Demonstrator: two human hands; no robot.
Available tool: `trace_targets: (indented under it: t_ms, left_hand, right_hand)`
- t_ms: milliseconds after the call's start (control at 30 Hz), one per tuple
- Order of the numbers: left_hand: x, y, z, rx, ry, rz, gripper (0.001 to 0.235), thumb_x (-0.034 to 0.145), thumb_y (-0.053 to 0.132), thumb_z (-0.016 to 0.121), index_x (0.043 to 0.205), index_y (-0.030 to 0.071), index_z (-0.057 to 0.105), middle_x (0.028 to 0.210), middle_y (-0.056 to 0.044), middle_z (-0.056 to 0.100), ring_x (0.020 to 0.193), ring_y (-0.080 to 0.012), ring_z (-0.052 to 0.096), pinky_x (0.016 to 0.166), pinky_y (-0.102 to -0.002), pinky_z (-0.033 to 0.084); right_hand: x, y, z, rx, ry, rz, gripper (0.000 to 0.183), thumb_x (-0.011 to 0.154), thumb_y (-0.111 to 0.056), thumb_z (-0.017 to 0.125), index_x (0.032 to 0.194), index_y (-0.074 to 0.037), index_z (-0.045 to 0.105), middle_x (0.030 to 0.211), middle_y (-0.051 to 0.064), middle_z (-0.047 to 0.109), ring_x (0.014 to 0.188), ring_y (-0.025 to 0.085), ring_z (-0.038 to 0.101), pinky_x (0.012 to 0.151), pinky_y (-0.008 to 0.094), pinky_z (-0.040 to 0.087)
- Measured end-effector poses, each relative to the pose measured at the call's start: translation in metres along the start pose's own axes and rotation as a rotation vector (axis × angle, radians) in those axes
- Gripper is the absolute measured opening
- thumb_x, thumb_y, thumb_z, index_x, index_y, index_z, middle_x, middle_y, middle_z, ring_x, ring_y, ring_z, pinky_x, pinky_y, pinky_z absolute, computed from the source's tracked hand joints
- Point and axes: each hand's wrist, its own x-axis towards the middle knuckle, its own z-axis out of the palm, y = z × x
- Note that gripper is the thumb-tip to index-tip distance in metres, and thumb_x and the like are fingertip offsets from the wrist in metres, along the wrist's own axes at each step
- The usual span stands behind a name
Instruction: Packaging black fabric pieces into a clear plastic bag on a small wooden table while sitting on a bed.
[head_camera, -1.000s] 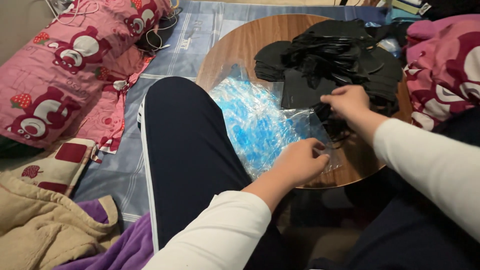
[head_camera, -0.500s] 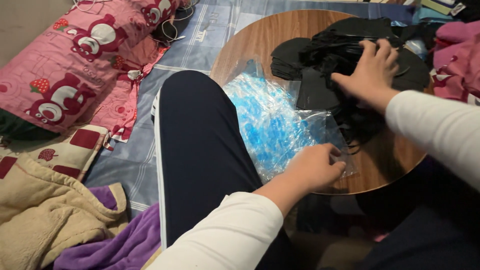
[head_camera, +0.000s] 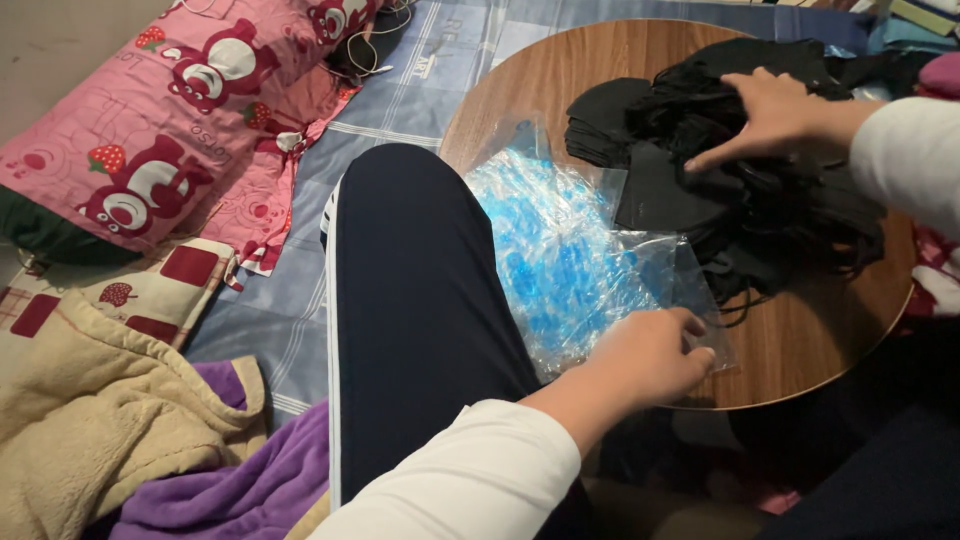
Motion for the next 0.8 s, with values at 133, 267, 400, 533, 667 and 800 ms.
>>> trace_targets:
  t_ms: [133,267,400,533,667,800]
  left_hand:
    - [0.008,-0.005,0.004,0.007,0.001,0.009,0.059,0.1,0.033,0.053,0.152,0.008,0.062,0.143,-0.015,0.073,0.129,-0.0386,0.069,0.099,-0.052,0.059]
    - [0.008,-0.007,0.005,0.028,0.007,-0.011,0.059,0.099,0.035,0.053,0.15,0.01,0.065,0.134,-0.018,0.076,0.123,-0.0402,0.071,0.096,-0.054,0.059]
    - [0.006,-0.006,0.003,0.022,0.003,0.002,0.061,0.097,0.034,0.051,0.15,0.008,0.064,0.136,-0.017,0.075,0.124,-0.0407,0.07,0.095,-0.054,0.059]
    - [0.007,-0.006,0.004,0.024,0.005,-0.011,0.059,0.098,0.034,0.052,0.149,0.008,0.065,0.133,-0.019,0.076,0.122,-0.0411,0.071,0.092,-0.055,0.06]
    - [0.007,-0.004,0.001,0.035,-0.005,-0.03,0.058,0.098,0.035,0.052,0.149,0.01,0.065,0.13,-0.017,0.077,0.119,-0.0404,0.072,0.092,-0.055,0.06]
    - [0.011,-0.005,0.003,0.034,-0.01,-0.059,0.057,0.099,0.036,0.052,0.149,0.012,0.065,0.133,-0.016,0.076,0.124,-0.0408,0.07,0.096,-0.055,0.058]
  right_hand:
    - [0.051,0.032,0.016,-0.149,0.011,-0.005,0.15,0.049,-0.074,0.087,0.176,-0.019,0.03,0.163,0.034,0.039,0.149,0.059,0.037,0.123,0.068,0.036]
    - [0.06,0.027,0.008,-0.133,0.014,-0.015,0.15,0.054,-0.078,0.079,0.177,-0.013,0.025,0.172,0.029,0.037,0.153,0.057,0.036,0.124,0.068,0.035]
    - [0.059,0.017,-0.002,-0.049,-0.037,0.034,0.141,0.057,-0.071,0.079,0.176,-0.017,0.027,0.176,0.022,0.034,0.156,0.054,0.032,0.128,0.061,0.029]
    - [0.068,0.019,0.003,0.115,-0.215,0.116,0.12,0.075,-0.053,0.077,0.176,-0.017,0.022,0.182,0.012,0.025,0.167,0.038,0.027,0.138,0.054,0.021]
    - [0.074,0.024,0.021,-0.037,-0.201,0.1,0.119,0.07,-0.07,0.075,0.173,-0.026,0.037,0.178,0.013,0.037,0.165,0.044,0.032,0.136,0.057,0.023]
    - [0.07,0.026,0.029,-0.237,-0.207,0.069,0.13,0.058,-0.095,0.061,0.172,-0.039,0.034,0.181,0.02,0.025,0.164,0.053,0.025,0.132,0.062,0.023]
